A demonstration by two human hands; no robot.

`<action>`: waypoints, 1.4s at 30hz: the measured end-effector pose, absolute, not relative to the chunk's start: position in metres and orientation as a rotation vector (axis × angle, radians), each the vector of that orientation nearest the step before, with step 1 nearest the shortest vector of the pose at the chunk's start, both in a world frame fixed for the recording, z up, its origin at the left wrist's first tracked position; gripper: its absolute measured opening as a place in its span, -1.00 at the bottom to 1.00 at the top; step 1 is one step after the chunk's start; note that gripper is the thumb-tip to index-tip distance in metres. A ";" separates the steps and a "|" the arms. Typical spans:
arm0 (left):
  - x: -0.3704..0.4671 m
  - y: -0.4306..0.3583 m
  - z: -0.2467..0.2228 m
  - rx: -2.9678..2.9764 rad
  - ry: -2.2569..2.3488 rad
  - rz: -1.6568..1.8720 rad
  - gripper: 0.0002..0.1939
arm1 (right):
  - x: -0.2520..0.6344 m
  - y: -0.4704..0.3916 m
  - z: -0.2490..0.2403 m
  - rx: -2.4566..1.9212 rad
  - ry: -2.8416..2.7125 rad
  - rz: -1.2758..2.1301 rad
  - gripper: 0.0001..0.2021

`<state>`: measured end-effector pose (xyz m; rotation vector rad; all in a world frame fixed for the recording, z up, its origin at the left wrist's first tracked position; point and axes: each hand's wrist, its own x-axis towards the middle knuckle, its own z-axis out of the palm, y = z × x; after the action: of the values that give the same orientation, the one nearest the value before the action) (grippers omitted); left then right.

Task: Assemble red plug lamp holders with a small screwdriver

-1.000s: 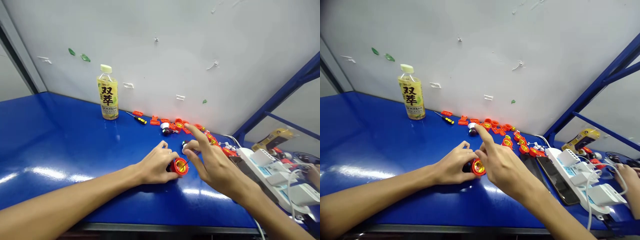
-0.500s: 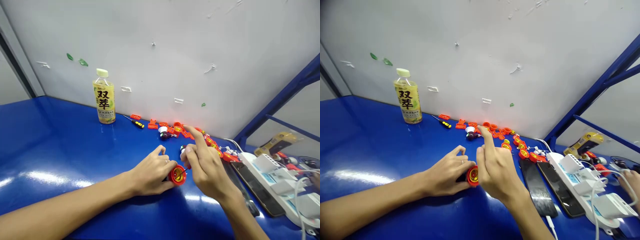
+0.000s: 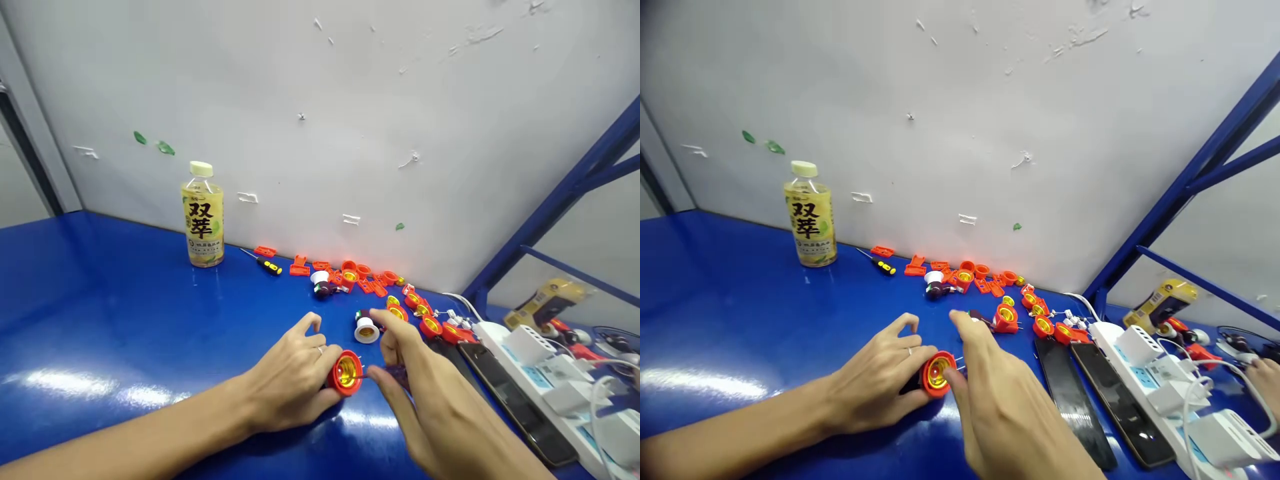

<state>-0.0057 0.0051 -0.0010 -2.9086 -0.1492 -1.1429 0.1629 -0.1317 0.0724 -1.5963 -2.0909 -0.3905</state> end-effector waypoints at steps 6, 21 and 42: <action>-0.007 0.005 -0.001 -2.827 -0.150 -1.191 -0.88 | 0.165 -0.131 0.069 -1.549 -2.130 -0.636 -0.64; -0.006 0.003 0.005 -2.812 -0.165 -1.355 -0.88 | 0.168 -0.138 0.083 -1.532 -2.150 -0.459 -0.77; -0.008 0.000 0.006 -2.754 -0.096 -1.497 -0.82 | 0.172 -0.156 0.073 -1.495 -1.896 -0.624 -0.74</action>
<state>-0.0076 0.0000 0.0065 -2.7542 -0.0959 -1.4970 0.1721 -0.1563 0.0729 -1.4948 -1.8964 -0.6241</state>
